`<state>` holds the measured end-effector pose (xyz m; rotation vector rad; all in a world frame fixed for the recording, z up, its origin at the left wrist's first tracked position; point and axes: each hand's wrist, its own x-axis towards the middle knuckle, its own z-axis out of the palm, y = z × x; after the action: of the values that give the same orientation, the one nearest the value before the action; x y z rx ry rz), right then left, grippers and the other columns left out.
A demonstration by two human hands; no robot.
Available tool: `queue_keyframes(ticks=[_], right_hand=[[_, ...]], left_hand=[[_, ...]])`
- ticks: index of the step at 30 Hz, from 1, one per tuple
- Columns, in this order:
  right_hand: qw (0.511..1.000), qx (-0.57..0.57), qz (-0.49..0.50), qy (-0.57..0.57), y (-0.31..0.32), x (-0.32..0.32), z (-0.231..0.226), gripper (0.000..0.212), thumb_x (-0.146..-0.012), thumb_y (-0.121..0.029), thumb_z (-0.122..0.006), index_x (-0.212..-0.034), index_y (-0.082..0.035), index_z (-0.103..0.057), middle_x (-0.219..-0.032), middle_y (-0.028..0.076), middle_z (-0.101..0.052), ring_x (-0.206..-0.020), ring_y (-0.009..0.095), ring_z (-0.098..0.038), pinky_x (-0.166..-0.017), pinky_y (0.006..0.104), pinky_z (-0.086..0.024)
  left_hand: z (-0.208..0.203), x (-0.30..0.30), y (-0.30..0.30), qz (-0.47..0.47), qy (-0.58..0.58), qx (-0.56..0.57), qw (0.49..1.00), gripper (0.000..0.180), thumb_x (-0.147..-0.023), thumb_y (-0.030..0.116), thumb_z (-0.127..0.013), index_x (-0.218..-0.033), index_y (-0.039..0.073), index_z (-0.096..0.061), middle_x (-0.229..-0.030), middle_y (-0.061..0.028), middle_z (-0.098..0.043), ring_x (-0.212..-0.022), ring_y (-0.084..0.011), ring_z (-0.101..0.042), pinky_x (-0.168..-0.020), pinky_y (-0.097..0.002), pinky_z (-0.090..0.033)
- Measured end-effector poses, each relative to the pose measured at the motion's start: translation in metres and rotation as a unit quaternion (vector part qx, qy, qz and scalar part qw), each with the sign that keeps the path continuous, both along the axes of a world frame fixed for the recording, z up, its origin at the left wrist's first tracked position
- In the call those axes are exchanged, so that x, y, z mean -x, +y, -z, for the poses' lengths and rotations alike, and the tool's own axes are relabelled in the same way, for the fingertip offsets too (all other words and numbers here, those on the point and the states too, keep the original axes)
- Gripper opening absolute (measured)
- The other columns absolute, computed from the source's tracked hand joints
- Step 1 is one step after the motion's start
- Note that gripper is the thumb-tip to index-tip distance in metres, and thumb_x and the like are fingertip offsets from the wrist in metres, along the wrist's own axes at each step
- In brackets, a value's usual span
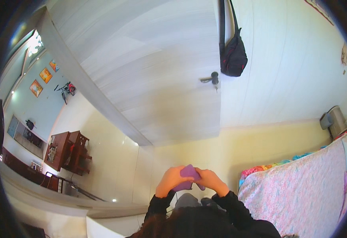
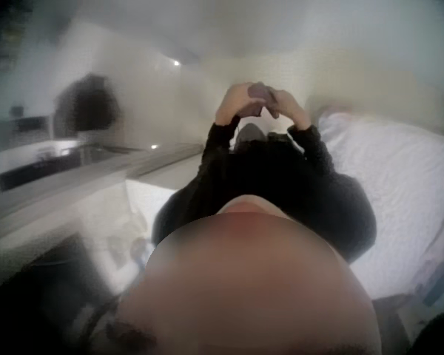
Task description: The person straightens a bedspread on a bed, folds a cloth, and wipes down a door, a wooden table, and a wooden chair with the cloth.
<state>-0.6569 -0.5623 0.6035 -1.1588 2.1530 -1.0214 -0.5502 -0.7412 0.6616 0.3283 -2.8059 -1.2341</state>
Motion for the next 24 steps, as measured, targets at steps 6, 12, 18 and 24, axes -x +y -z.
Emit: queue_keyframes(ticks=[6,12,18,24], right_hand=[[0.979,0.102,0.161,0.069,-0.035,0.083,0.004,0.017,-0.077,-0.020,-0.075,-0.094,-0.017,-0.077,-0.096,0.007,-0.064,-0.073,0.028,-0.065,-0.069,0.0382,-0.052],[0.922,0.124,0.173,0.322,-0.098,0.183,-0.019,0.022,-0.073,-0.023,-0.078,-0.094,-0.018,-0.077,-0.076,0.004,-0.061,-0.058,0.025,-0.057,-0.053,0.0373,-0.044],[0.892,0.052,0.328,0.305,-0.129,0.281,-0.054,0.025,-0.077,-0.031,-0.074,-0.099,-0.019,-0.077,-0.070,0.007,-0.068,-0.061,0.028,-0.064,-0.056,0.0385,-0.049],[0.864,0.069,0.490,-0.092,-0.120,0.368,-0.043,0.046,-0.099,-0.038,-0.051,-0.089,0.003,-0.068,-0.058,0.013,-0.063,-0.057,0.025,-0.065,-0.054,0.0393,-0.049]], left_hand=[[0.009,0.069,-0.074,0.098,-0.090,-0.065,0.989,0.043,-0.072,0.032,-0.079,-0.106,0.008,-0.069,-0.095,-0.0158,-0.071,-0.088,-0.0349,-0.067,-0.078,-0.0400,-0.052],[0.037,0.154,-0.168,0.106,-0.137,-0.049,0.984,0.036,-0.077,0.032,-0.075,-0.107,0.013,-0.069,-0.097,-0.0129,-0.070,-0.090,-0.0340,-0.066,-0.078,-0.0402,-0.051],[0.017,0.260,-0.212,0.092,-0.023,-0.002,0.995,0.025,-0.091,0.021,-0.062,-0.114,0.013,-0.067,-0.095,-0.0161,-0.069,-0.089,-0.0350,-0.066,-0.076,-0.0403,-0.052],[-0.029,0.374,-0.186,0.195,0.071,0.070,0.976,0.032,-0.092,0.024,-0.060,-0.122,0.015,-0.059,-0.096,-0.0125,-0.069,-0.083,-0.0335,-0.067,-0.070,-0.0437,-0.052]])
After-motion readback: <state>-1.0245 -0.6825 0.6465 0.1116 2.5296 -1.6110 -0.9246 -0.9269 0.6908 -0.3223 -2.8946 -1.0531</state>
